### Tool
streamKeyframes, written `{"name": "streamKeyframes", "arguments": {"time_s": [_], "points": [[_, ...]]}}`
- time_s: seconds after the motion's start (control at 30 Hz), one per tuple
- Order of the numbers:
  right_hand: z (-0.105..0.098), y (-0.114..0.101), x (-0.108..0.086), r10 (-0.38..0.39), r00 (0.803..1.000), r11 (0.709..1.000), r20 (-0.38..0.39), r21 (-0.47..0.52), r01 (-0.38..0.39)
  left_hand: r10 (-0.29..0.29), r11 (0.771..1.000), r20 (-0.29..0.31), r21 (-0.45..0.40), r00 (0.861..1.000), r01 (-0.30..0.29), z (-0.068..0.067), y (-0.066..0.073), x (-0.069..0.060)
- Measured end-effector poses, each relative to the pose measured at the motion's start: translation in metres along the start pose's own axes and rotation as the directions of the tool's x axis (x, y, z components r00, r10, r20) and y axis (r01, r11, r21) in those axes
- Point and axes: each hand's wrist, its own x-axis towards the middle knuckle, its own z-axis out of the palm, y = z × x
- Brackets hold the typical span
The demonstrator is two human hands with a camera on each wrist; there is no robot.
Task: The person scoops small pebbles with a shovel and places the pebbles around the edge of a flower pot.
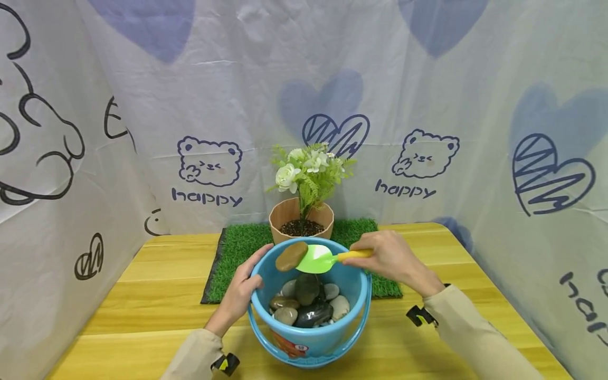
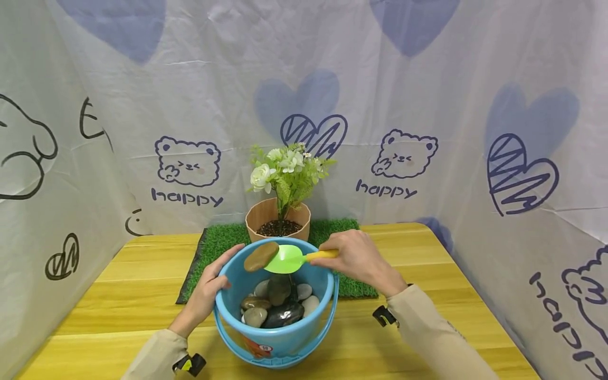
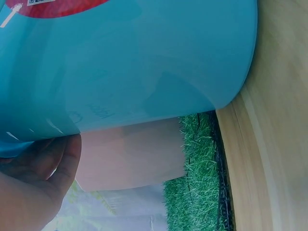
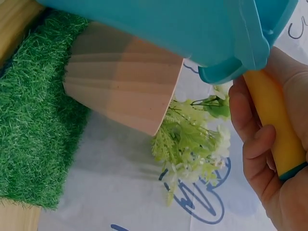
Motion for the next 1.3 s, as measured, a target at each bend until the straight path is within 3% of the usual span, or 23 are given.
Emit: {"name": "streamKeyframes", "arguments": {"time_s": [0.57,0.97,1.3], "points": [[-0.005,0.003,0.002,-0.009,1.0,0.999,-0.021,-0.051,0.008,-0.003,1.0,-0.006,0.007,1.0,0.003,0.001,0.001,0.001],[-0.009,0.006,0.008,-0.013,1.0,1.0,0.007,-0.027,0.013,-0.012,1.0,0.003,-0.004,1.0,0.012,0.0,0.0,0.0],[-0.012,0.01,0.017,0.045,0.999,0.999,0.015,-0.024,-0.044,-0.02,1.0,0.004,-0.024,1.0,0.02,0.0,-0.002,0.0]]}}
